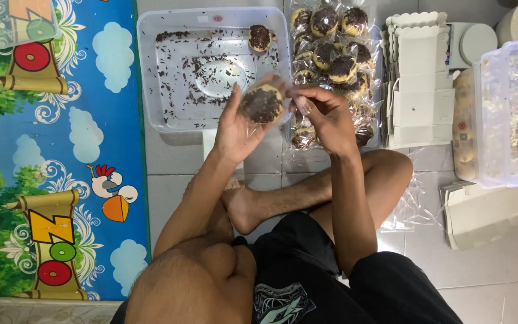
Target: The person is individually wrapping chocolate-topped pastries in small plastic bags while sitting on the floor.
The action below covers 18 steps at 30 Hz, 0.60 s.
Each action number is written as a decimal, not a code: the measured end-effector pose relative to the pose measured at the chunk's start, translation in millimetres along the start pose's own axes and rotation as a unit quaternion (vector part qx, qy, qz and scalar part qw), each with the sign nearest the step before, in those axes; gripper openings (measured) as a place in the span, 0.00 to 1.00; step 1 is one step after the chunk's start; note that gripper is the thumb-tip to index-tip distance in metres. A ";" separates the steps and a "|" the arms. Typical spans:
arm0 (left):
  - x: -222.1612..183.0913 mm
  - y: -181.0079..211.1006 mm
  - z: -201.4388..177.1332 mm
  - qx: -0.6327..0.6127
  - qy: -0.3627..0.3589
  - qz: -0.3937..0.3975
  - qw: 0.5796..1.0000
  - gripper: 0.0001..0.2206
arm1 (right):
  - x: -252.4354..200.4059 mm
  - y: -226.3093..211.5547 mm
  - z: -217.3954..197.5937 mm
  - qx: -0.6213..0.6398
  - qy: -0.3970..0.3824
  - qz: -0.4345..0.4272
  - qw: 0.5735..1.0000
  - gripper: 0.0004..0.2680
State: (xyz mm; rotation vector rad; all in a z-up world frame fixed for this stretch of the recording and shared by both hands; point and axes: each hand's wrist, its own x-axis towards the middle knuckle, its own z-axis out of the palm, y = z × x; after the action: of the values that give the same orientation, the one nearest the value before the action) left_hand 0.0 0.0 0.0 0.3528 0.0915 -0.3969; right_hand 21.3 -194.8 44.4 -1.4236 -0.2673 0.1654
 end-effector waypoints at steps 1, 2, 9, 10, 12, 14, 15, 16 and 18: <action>-1.0 -0.5 0.0 0.000 -0.001 0.000 1.000 0.37 | -1.1 -1.5 1.5 -0.001 0.000 -0.001 1.000 0.05; -1.8 -1.1 0.0 -0.032 0.001 0.027 0.999 0.37 | -2.1 -2.9 2.8 0.017 0.011 -0.009 1.000 0.05; -13.3 17.5 -5.6 -0.126 0.059 0.113 0.984 0.39 | -6.1 39.6 -4.5 0.214 0.001 0.083 0.973 0.11; -16.6 22.0 -5.5 -0.126 0.060 0.113 0.984 0.39 | -9.1 56.8 -8.0 0.214 0.002 0.084 0.973 0.11; -22.6 31.5 -5.9 -0.135 0.061 0.147 0.978 0.39 | -13.9 91.4 -14.7 0.342 -0.025 0.131 0.930 0.16; -29.0 35.8 -5.2 -0.140 0.072 0.149 0.976 0.36 | -27.7 95.8 3.7 0.437 -0.029 0.160 0.885 0.17; -31.3 38.4 -5.0 -0.145 0.080 0.151 0.975 0.33 | -33.6 98.0 12.8 0.525 -0.034 0.184 0.831 0.19; -33.6 39.9 -4.1 -0.145 0.082 0.150 0.974 0.33 | -42.0 108.1 22.9 0.526 -0.032 0.185 0.830 0.19; -34.8 38.1 -2.2 -0.149 0.091 0.151 0.973 0.33 | -60.7 127.0 37.2 0.544 0.019 0.202 0.814 0.23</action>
State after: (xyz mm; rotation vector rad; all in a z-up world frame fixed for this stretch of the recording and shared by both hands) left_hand -17.0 46.2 15.4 0.1023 0.2708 -0.0445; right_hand -41.4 -157.8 -81.7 -0.3051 0.1775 0.5407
